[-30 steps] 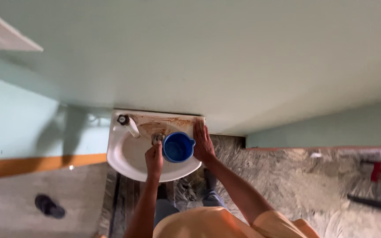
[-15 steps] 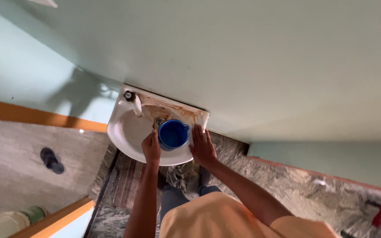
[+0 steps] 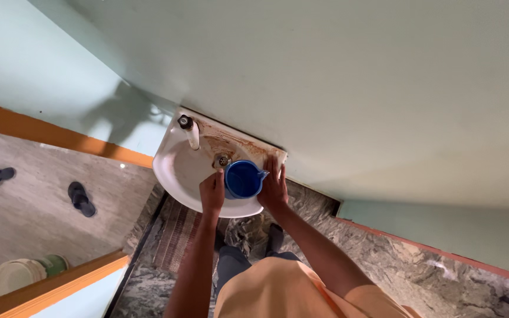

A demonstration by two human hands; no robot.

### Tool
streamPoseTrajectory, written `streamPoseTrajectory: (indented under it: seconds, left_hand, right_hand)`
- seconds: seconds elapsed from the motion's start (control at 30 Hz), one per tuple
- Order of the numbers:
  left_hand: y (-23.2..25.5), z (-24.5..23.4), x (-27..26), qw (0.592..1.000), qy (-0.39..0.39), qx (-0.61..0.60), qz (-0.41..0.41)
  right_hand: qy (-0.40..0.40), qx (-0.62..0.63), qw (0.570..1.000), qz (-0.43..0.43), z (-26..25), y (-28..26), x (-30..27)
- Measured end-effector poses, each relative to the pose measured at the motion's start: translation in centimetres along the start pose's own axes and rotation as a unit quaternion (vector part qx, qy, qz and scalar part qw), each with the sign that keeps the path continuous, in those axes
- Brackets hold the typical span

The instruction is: The person cleans a dirty bathroom sink using a blue plastic cup to pour water and their hands to scrub the basin. They repeatedly fill the cup from the tap, pour water into the sink, and scrub the surface to remove stains.

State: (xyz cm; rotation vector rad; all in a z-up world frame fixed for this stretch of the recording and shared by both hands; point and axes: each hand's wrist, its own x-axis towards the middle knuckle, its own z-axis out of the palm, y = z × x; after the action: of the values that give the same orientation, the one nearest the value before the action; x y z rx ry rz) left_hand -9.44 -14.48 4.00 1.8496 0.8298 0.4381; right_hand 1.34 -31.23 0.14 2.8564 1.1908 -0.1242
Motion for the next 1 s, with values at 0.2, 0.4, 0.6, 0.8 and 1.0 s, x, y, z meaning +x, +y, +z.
streamPoseTrajectory:
  seconds: [0.2,0.4,0.6,0.8,1.0]
  left_hand:
    - [-1.8,0.6,0.0,0.995,0.012,-0.098,-0.009]
    - [-2.0,0.5,0.3,0.995,0.040,-0.092,0.010]
    - [-1.2,-0.3,-0.1,0.997,0.036,-0.062,0.004]
    - [-1.8,0.1,-0.2,0.995,0.053,-0.080,0.011]
    - [-2.8,0.4,-0.3,0.998,0.039,-0.047,0.023]
  right_hand:
    - [0.019,-0.011,1.000,0.002,0.8,0.0,0.7]
    - [0.014,0.039,0.999,-0.035,0.0,-0.1,-2.2]
    - [0.106,0.122,0.986,-0.047,0.2,0.2,2.1]
    - [0.130,0.223,0.966,-0.010,1.8,0.9,-5.2]
    - [0.019,0.007,1.000,0.017,-0.1,-0.6,-3.0]
